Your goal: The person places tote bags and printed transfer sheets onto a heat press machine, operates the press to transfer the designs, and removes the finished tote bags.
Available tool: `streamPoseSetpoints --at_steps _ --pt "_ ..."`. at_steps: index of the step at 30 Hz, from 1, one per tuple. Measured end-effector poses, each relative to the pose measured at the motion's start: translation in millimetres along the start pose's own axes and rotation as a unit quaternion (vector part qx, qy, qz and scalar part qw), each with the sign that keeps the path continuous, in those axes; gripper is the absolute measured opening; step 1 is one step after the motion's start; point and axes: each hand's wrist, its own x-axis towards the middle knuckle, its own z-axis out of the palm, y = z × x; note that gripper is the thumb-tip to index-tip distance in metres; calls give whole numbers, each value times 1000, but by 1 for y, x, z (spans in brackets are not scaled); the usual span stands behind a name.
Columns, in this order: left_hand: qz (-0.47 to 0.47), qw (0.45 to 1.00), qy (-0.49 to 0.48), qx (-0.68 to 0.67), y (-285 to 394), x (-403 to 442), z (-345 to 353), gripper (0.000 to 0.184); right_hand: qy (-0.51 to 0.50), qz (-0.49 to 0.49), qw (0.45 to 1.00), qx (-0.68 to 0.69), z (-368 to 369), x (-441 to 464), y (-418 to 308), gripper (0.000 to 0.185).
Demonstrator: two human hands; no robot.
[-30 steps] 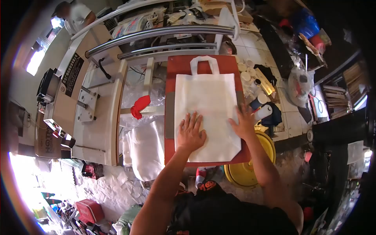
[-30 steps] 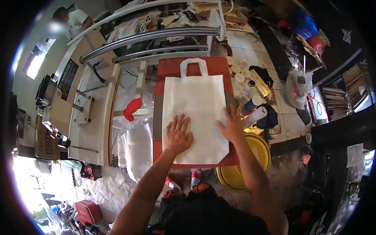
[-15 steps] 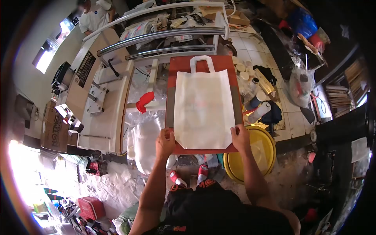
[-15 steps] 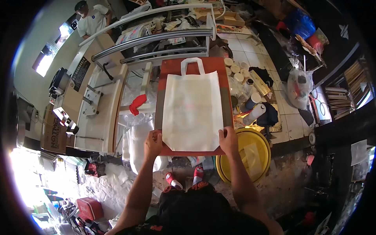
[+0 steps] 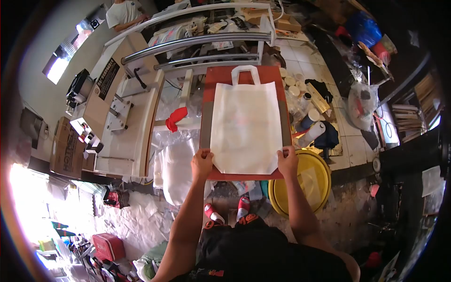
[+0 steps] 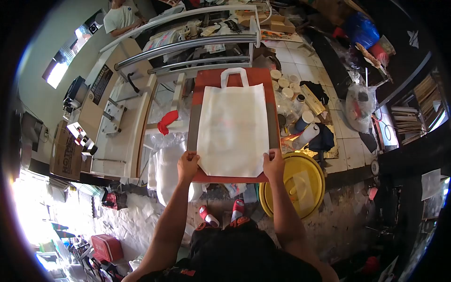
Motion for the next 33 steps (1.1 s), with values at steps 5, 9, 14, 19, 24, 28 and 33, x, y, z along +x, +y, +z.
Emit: streamPoseSetpoints --at_steps 5,9,14,19,24,28,33 --pt "-36 999 -38 -8 8 -3 -5 24 1 2 1000 -21 0 0 1 21" --pt "-14 999 -28 -6 -6 3 -10 29 21 -8 1000 13 -5 7 3 20" --pt "-54 990 19 -126 -36 -41 -75 27 122 157 979 42 -53 -68 74 20" --pt "-108 985 -9 133 -168 -116 -136 28 -17 125 991 -42 1 -186 99 23" --pt "29 938 -219 268 -301 -228 -187 28 -130 65 984 -104 114 -191 121 24" --pt "-127 885 -340 293 -353 -284 -235 35 -60 -285 873 -392 178 -163 201 28" --pt "-303 866 -286 277 -319 -284 -273 36 -47 -223 889 -396 190 -165 253 34"
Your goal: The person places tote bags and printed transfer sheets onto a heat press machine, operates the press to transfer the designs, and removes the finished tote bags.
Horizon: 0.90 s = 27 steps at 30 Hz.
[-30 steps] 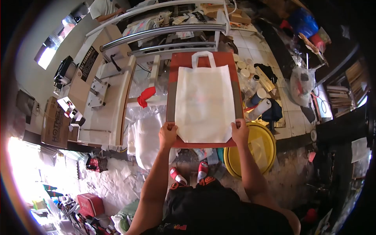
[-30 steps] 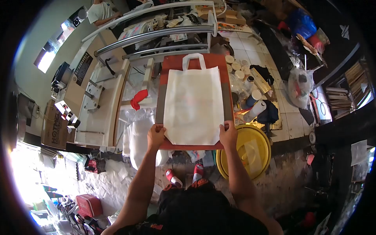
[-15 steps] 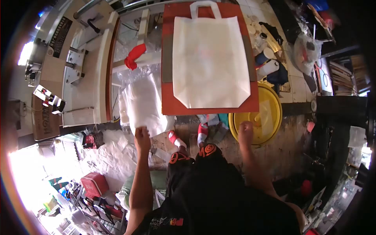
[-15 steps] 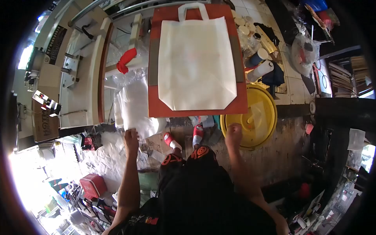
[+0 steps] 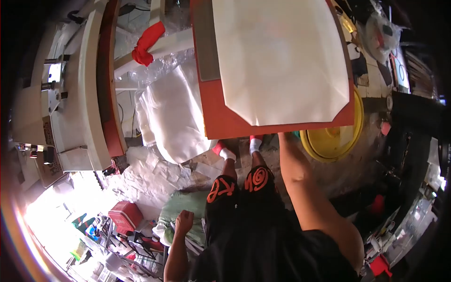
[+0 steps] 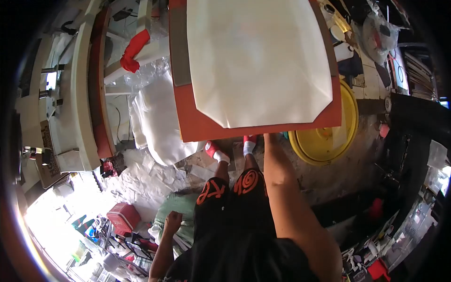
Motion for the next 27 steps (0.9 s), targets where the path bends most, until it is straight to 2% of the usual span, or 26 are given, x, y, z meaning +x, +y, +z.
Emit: streamPoseSetpoints --at_steps 2,7,8,9,10,11,12,14,16,17,18,19,20,21,22,24,25,26,27 --pt "-18 1000 6 19 -6 8 -7 36 3 8 1000 3 -5 -5 2 36" --pt "41 999 2 33 17 39 -27 33 11 9 1000 18 -31 1 5 40" --pt "43 999 8 28 21 46 -24 33 -27 3 1000 -7 -33 2 7 40" --pt "90 996 12 4 27 55 -19 32 -64 -4 997 -32 -32 7 9 40" --pt "134 991 16 -19 31 62 -14 31 -57 -10 998 -29 -28 13 13 40" --pt "91 995 26 -42 69 50 -24 30 -34 -18 999 -11 -26 16 13 40" --pt "86 995 29 -41 85 48 -23 30 -15 -23 1000 8 -25 14 12 41" --pt "86 994 17 -63 98 43 -18 29 -3 -25 999 30 -15 0 13 41" --pt "99 992 18 -76 101 35 -8 27 -23 -33 999 -27 4 -16 22 41" --pt "110 991 31 -68 109 28 -6 26 -21 17 999 31 -19 -5 11 43" --pt "123 990 45 -61 120 23 -4 24 -19 16 999 28 -42 6 3 43" --pt "127 989 44 -63 132 20 -3 24 -93 74 985 126 -67 14 -6 37" --pt "192 979 29 -56 145 16 -3 23 -164 130 952 223 -96 19 -17 31" --pt "258 965 15 -48 161 11 -4 24 -190 161 940 233 -130 15 -34 25" --pt "305 951 39 -38 193 3 -5 29 -214 191 927 244 -168 9 -52 18" --pt "407 911 54 -32 268 -13 -7 47 -358 63 867 341 -239 16 -73 11" --pt "461 885 46 -33 300 -19 -9 58 -343 9 848 404 -272 18 -81 11" --pt "468 881 53 -34 328 -29 -16 58 -324 -46 823 464 -301 28 -85 12" --pt "515 857 22 -15 353 -39 -23 57 -320 -28 812 487 -336 55 -81 12"
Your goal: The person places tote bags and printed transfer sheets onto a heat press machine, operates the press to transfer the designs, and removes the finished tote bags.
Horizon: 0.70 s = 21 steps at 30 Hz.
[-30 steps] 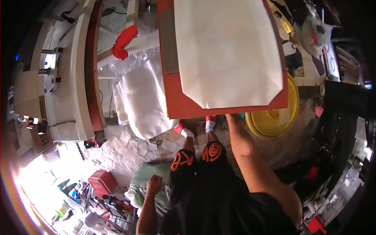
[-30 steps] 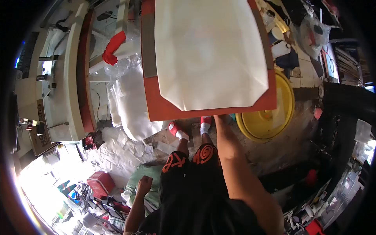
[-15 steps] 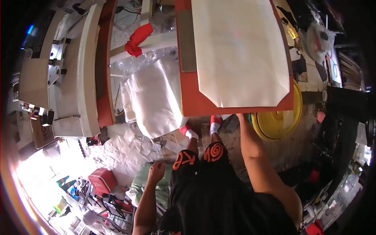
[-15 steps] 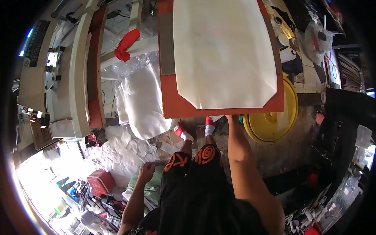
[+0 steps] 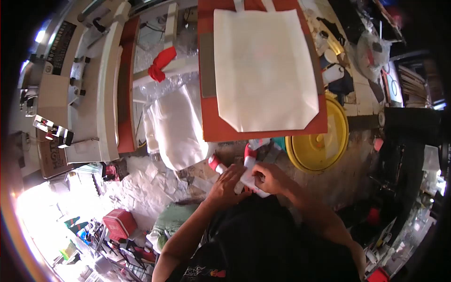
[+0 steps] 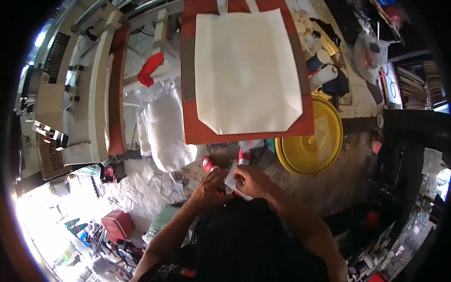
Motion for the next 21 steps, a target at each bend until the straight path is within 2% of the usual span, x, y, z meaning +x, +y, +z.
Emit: streamPoseSetpoints --at_steps 1,2,3,4,5,7,8,9,10,11,13,15,17,18,19,20,21 --pt "52 998 -36 0 13 15 -4 56 8 5 1000 29 -24 2 -22 13" --pt "-41 988 -126 -75 12 26 -4 57 76 -5 997 10 -42 2 -16 15" --pt "-96 982 -140 -88 32 39 -22 53 111 23 992 53 -68 6 -18 15" --pt "-84 987 -81 -110 31 48 -29 50 145 51 983 97 -96 14 -19 14" --pt "-73 988 -22 -133 25 53 -34 46 205 26 974 92 -117 22 -6 12" --pt "-124 962 50 -237 -5 62 -46 43 308 -13 948 81 -152 54 21 9" --pt "-95 949 69 -291 -1 67 -62 42 352 -27 933 76 -170 73 26 7" --pt "-69 935 133 -321 16 72 -73 41 371 -11 926 69 -185 91 24 8" --pt "-82 929 165 -321 18 74 -79 41 389 6 919 62 -200 110 22 9" --pt "-95 921 197 -322 18 74 -84 40 422 -19 906 16 -212 133 38 11" --pt "-95 927 219 -289 16 75 -89 39 453 -51 889 -29 -227 176 62 13" --pt "-98 930 243 -257 14 79 -90 37 501 -31 857 -111 -234 208 60 15" --pt "-128 946 260 -146 17 85 -94 31 494 -20 865 -90 -241 232 55 17" --pt "-127 945 266 -145 21 88 -96 31 481 6 870 -111 -244 242 53 16" --pt "-109 950 280 -81 25 93 -98 28 468 32 873 -132 -247 249 52 16" --pt "-91 952 293 -17 31 100 -101 25 468 26 874 -131 -249 253 48 16" --pt "-89 951 297 -15 30 107 -102 25 453 2 876 -164 -251 255 45 18"
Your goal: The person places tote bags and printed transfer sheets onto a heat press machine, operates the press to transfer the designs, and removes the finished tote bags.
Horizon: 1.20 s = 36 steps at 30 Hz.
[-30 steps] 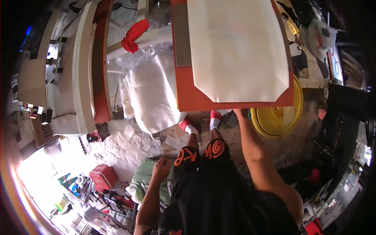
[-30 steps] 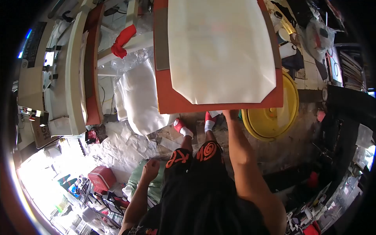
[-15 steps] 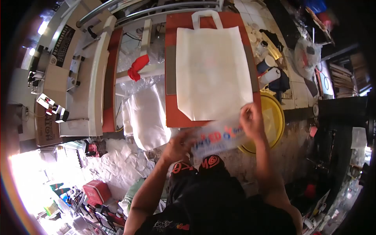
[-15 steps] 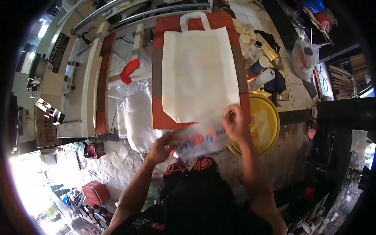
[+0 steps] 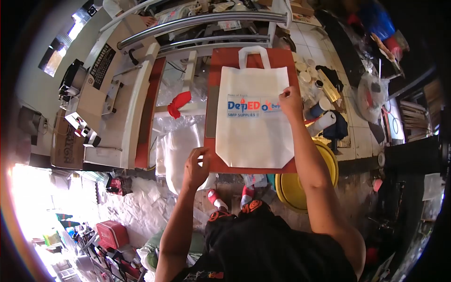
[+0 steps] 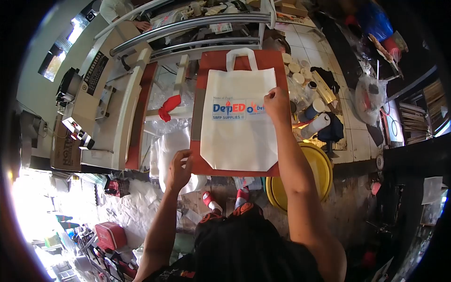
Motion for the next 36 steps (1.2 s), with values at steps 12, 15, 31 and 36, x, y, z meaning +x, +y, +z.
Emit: streamPoseSetpoints --at_steps 12,15,31,36 --pt "221 956 -9 191 26 88 81 59 -46 -238 964 -107 -44 -64 -12 47" --pt "155 933 -59 319 16 94 98 69 -107 -219 954 -175 -54 -105 -14 57" --pt "159 945 -12 286 -3 97 105 72 -135 -193 957 -171 -53 -124 8 64" --pt "155 935 -18 318 -4 98 105 70 -142 -177 948 -223 -55 -128 -3 64"
